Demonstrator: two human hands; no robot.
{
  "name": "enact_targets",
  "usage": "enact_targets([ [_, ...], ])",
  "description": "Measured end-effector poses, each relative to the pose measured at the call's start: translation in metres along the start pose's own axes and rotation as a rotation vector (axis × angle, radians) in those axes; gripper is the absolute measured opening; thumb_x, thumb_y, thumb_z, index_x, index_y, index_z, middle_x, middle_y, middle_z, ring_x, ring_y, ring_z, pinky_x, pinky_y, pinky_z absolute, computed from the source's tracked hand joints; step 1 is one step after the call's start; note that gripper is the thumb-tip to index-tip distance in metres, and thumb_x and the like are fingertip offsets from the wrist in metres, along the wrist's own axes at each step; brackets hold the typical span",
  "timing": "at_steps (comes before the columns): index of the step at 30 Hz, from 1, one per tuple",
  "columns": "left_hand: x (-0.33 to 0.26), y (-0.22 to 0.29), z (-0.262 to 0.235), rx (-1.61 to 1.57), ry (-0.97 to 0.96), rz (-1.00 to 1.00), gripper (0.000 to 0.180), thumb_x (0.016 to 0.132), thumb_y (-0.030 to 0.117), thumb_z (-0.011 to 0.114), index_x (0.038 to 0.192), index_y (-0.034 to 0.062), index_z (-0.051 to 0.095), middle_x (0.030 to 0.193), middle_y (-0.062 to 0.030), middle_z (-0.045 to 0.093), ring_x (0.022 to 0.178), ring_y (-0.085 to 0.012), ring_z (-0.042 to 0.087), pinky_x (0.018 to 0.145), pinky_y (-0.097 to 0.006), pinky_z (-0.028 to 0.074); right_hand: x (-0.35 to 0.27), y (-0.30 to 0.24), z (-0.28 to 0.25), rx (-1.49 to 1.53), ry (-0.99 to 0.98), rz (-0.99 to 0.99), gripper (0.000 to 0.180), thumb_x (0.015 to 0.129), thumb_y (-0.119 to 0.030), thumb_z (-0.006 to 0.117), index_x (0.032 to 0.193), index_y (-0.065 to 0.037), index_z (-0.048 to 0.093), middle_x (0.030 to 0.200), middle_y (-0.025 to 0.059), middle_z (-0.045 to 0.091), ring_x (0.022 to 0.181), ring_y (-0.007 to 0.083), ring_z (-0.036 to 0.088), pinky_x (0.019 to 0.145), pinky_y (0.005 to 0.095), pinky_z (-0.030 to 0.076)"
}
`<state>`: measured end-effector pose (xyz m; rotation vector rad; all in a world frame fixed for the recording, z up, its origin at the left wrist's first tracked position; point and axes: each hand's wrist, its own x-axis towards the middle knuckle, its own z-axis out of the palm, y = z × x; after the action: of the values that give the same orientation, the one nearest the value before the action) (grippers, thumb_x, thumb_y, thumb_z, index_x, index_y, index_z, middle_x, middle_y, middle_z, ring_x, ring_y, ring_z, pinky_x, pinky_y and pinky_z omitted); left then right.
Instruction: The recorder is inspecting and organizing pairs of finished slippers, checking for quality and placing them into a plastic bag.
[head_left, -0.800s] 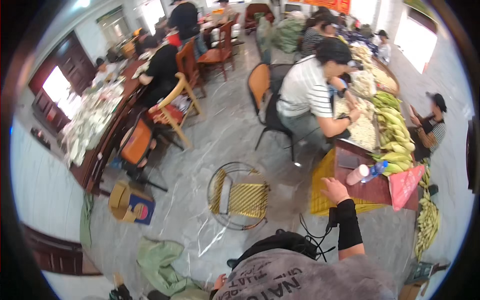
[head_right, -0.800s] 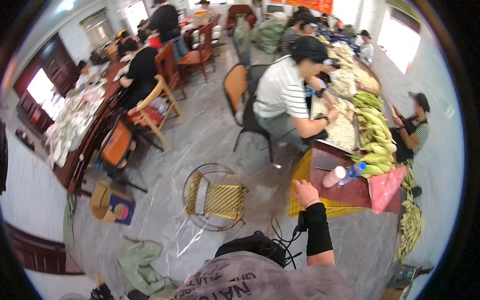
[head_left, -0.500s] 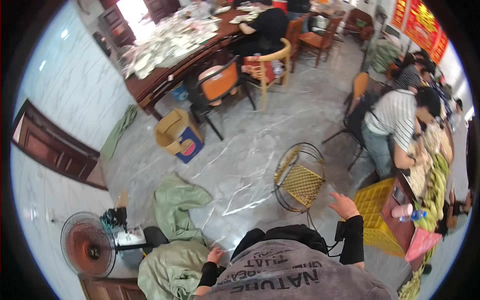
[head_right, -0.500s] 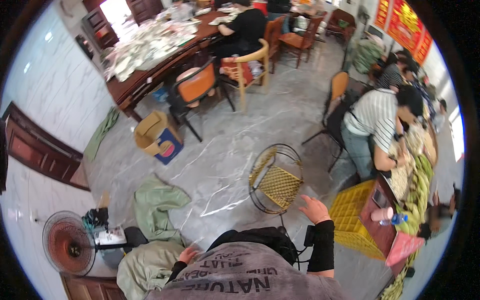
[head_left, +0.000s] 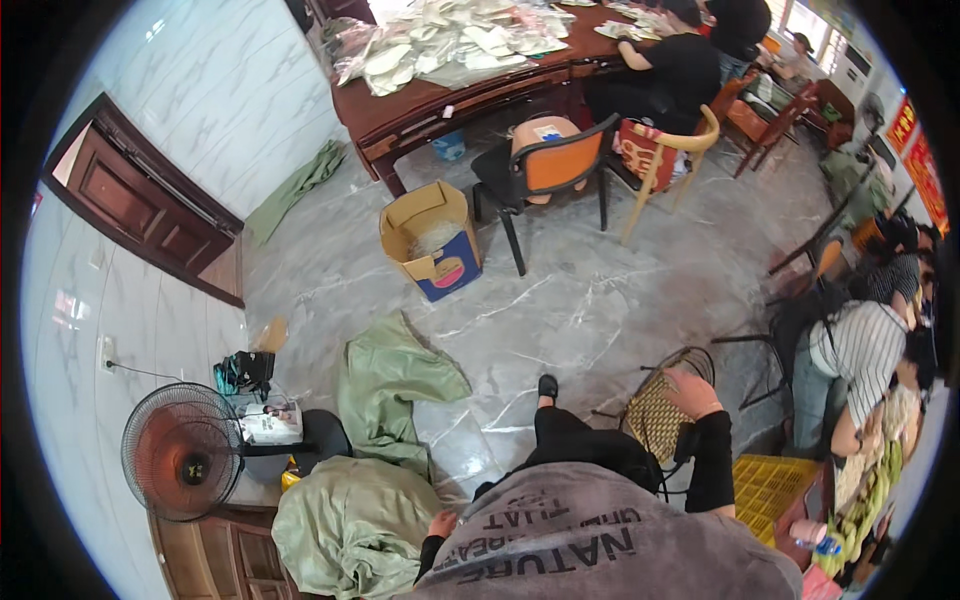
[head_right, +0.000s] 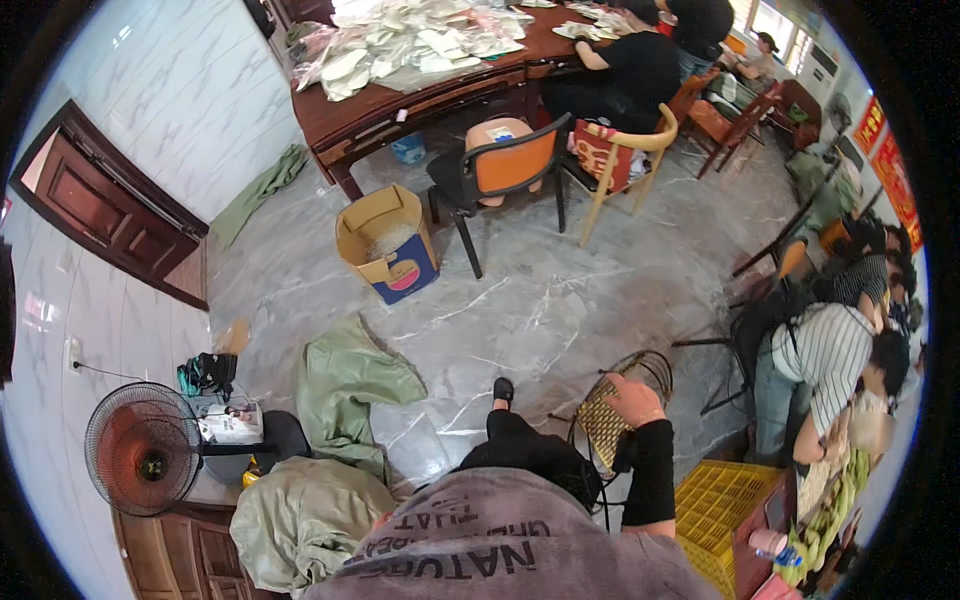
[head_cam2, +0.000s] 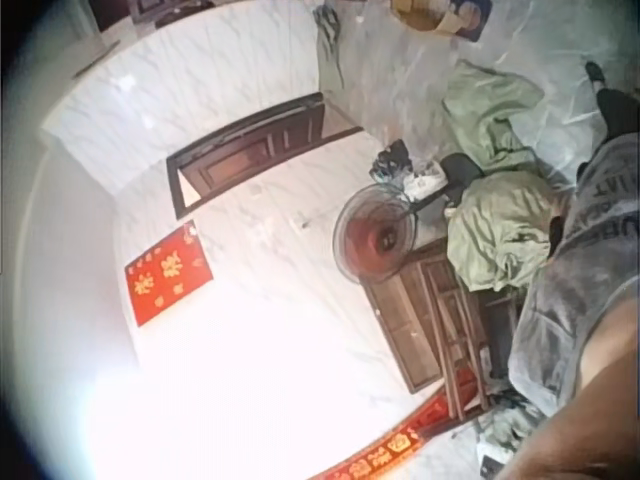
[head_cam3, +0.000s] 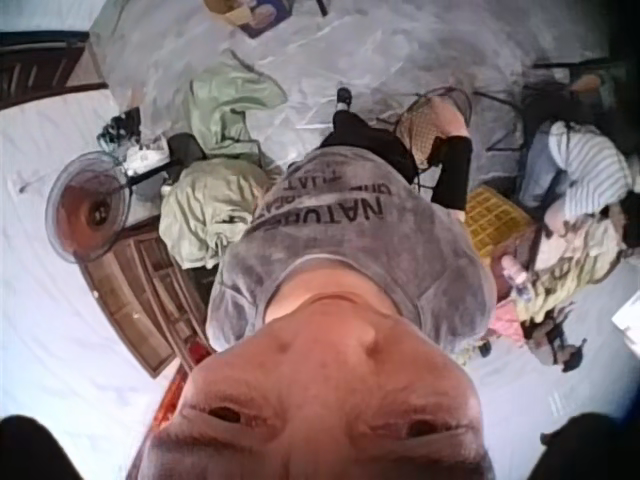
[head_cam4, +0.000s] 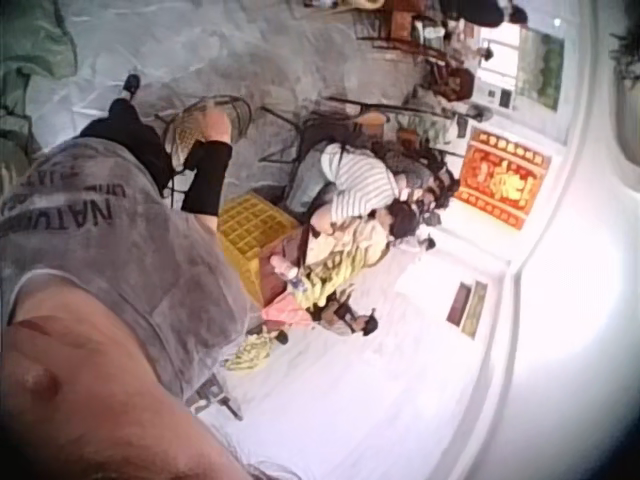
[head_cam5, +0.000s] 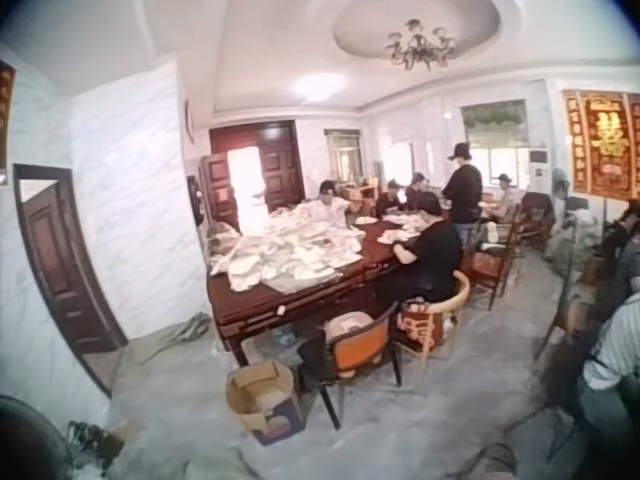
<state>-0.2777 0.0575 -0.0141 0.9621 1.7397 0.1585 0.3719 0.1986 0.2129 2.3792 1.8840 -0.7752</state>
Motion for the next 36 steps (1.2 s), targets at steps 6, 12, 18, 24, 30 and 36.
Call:
enact_targets([
  [6,0.072,0.095,0.001,-0.279,-0.075,-0.020,0.039,0.089,0.035,0.068,0.115,0.0069,0.062,0.101,-0.0095,0.068,0.085,-0.0189,0.068,0.069,-0.036,0.057,0.144,-0.041,-0.087,0.001,0.195,-0.233,0.048,0.087,-0.028,0.064,0.131,-0.016,0.051,0.108,0.0174,0.065,0.101,0.0389,0.062,0.083,0.0480,0.050],
  [12,0.133,0.226,-0.007,-0.054,-0.088,0.063,0.033,0.093,0.035,0.064,0.111,0.0073,0.060,0.092,-0.0087,0.066,0.083,-0.0180,0.063,0.062,-0.039,0.053,0.241,-0.045,-0.113,-0.076,-0.022,-0.168,0.050,0.086,-0.031,0.065,0.132,-0.016,0.051,0.113,0.0184,0.064,0.105,0.0393,0.061,0.086,0.0483,0.050],
  [18,0.207,0.303,-0.055,0.050,-0.264,0.404,0.016,0.096,0.022,0.060,0.097,0.0069,0.059,0.081,-0.0034,0.063,0.076,-0.0132,0.059,0.061,-0.031,0.049,0.301,-0.035,-0.092,-0.079,-0.249,-0.061,0.053,0.084,-0.036,0.066,0.131,-0.014,0.054,0.115,0.0202,0.065,0.108,0.0392,0.061,0.090,0.0477,0.049],
  [24,0.266,0.361,-0.156,-0.369,0.015,0.067,0.010,0.088,0.014,0.065,0.091,0.0066,0.061,0.078,-0.0033,0.062,0.069,-0.0129,0.063,0.055,-0.032,0.056,0.356,-0.044,-0.118,0.066,-0.064,0.039,0.048,0.085,-0.033,0.066,0.128,-0.013,0.057,0.114,0.0197,0.066,0.105,0.0373,0.063,0.090,0.0471,0.049],
  [30,0.335,0.414,-0.194,-0.239,-0.094,0.114,0.021,0.086,0.023,0.069,0.082,0.0025,0.066,0.072,-0.0042,0.065,0.067,-0.0129,0.063,0.057,-0.031,0.053,0.432,-0.074,-0.138,0.171,-0.067,0.141,0.051,0.086,-0.036,0.066,0.131,-0.013,0.057,0.109,0.0185,0.069,0.101,0.0359,0.065,0.089,0.0434,0.050],
  [36,0.393,0.449,-0.212,-0.323,-0.046,0.057,0.019,0.090,0.024,0.065,0.092,0.0046,0.066,0.077,-0.0089,0.071,0.062,-0.0164,0.067,0.055,-0.029,0.054,0.492,-0.087,-0.168,0.253,-0.049,0.112,0.049,0.088,-0.037,0.065,0.129,-0.011,0.058,0.103,0.0186,0.070,0.097,0.0351,0.066,0.087,0.0425,0.051],
])
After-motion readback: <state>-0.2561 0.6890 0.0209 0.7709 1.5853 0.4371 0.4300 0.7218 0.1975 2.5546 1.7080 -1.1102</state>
